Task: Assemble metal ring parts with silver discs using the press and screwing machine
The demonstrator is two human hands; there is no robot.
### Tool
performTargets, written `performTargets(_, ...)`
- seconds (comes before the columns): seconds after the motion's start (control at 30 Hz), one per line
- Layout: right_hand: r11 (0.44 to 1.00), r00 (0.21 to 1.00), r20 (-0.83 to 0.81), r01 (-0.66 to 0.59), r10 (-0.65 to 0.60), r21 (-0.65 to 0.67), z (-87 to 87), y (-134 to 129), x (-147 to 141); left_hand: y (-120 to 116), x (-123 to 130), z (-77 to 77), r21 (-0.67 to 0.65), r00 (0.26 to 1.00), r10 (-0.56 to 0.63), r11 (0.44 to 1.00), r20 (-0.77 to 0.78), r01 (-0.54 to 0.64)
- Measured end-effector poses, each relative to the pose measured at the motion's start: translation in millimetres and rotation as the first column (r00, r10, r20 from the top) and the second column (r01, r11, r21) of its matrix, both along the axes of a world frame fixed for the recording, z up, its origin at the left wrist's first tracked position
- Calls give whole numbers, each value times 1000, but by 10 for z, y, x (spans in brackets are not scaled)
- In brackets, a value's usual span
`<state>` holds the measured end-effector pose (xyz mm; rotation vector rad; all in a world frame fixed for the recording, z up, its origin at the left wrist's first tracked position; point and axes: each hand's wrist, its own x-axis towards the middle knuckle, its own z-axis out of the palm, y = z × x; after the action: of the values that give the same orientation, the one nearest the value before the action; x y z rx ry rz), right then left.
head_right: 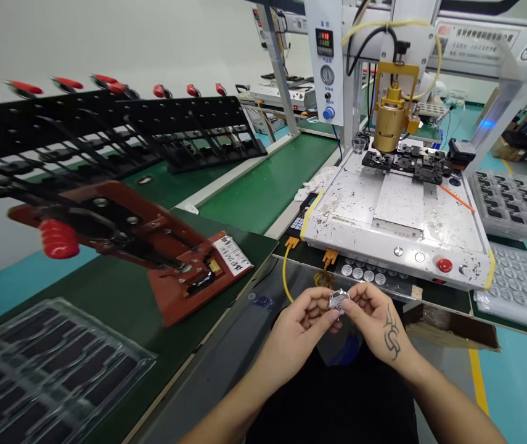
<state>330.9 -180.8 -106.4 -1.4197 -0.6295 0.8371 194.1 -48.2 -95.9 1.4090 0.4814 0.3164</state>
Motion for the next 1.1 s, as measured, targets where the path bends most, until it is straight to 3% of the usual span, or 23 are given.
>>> performTargets(0.23, 1000, 999, -29, -17, 17, 13, -42, 37, -107, 11, -60, 73, 179, 1000, 27, 983, 6, -27)
performTargets(0.4, 998, 996, 47, -70, 69, 7, -6, 52, -97, 37, -98, 130, 106, 1000, 19, 994, -8, -18)
performTargets(0.5, 992, 967, 221, -125, 124, -10, 2, 57, -18, 66, -112, 115, 97, 1000, 17, 995, -19, -15)
performTargets(0.57, 980, 888, 422, -197, 184, -14, 18, 72, 61, 82, -118, 86, 124, 999, 32, 992, -15, -30)
performTargets(0.67, 939, 634, 732, -344, 249, -21, 73, 124, 168, 106, -145, 97, 191, 997, 71, 979, 0, -70)
performTargets(0.77, 915, 438, 870, -403, 225, -34, 135, 210, 229, 205, -235, 301, 369, 998, 60, 928, -18, -49)
performTargets(0.83, 917, 412, 891, -399, 192, -13, 163, 285, 256, 362, -340, 560, 570, 994, 104, 816, 27, -101)
performTargets(0.87, 920, 415, 893, -391, 174, 2, 174, 328, 271, 473, -403, 711, 676, 984, 149, 716, 96, -174)
performTargets(0.93, 925, 431, 893, -377, 133, 44, 197, 416, 300, 756, -546, 1006, 821, 926, 210, 430, 313, -375)
performTargets(1.0, 922, 440, 893, -377, 95, 87, 225, 496, 323, 1092, -690, 1220, 859, 867, 154, 140, 473, -493)
performTargets(1.03, 918, 443, 893, -384, 86, 101, 240, 529, 330, 1261, -752, 1280, 868, 865, 119, 36, 488, -495)
performTargets(1.1, 911, 451, 889, -396, 80, 119, 265, 582, 334, 1551, -842, 1313, 919, 914, 95, -77, 394, -388)
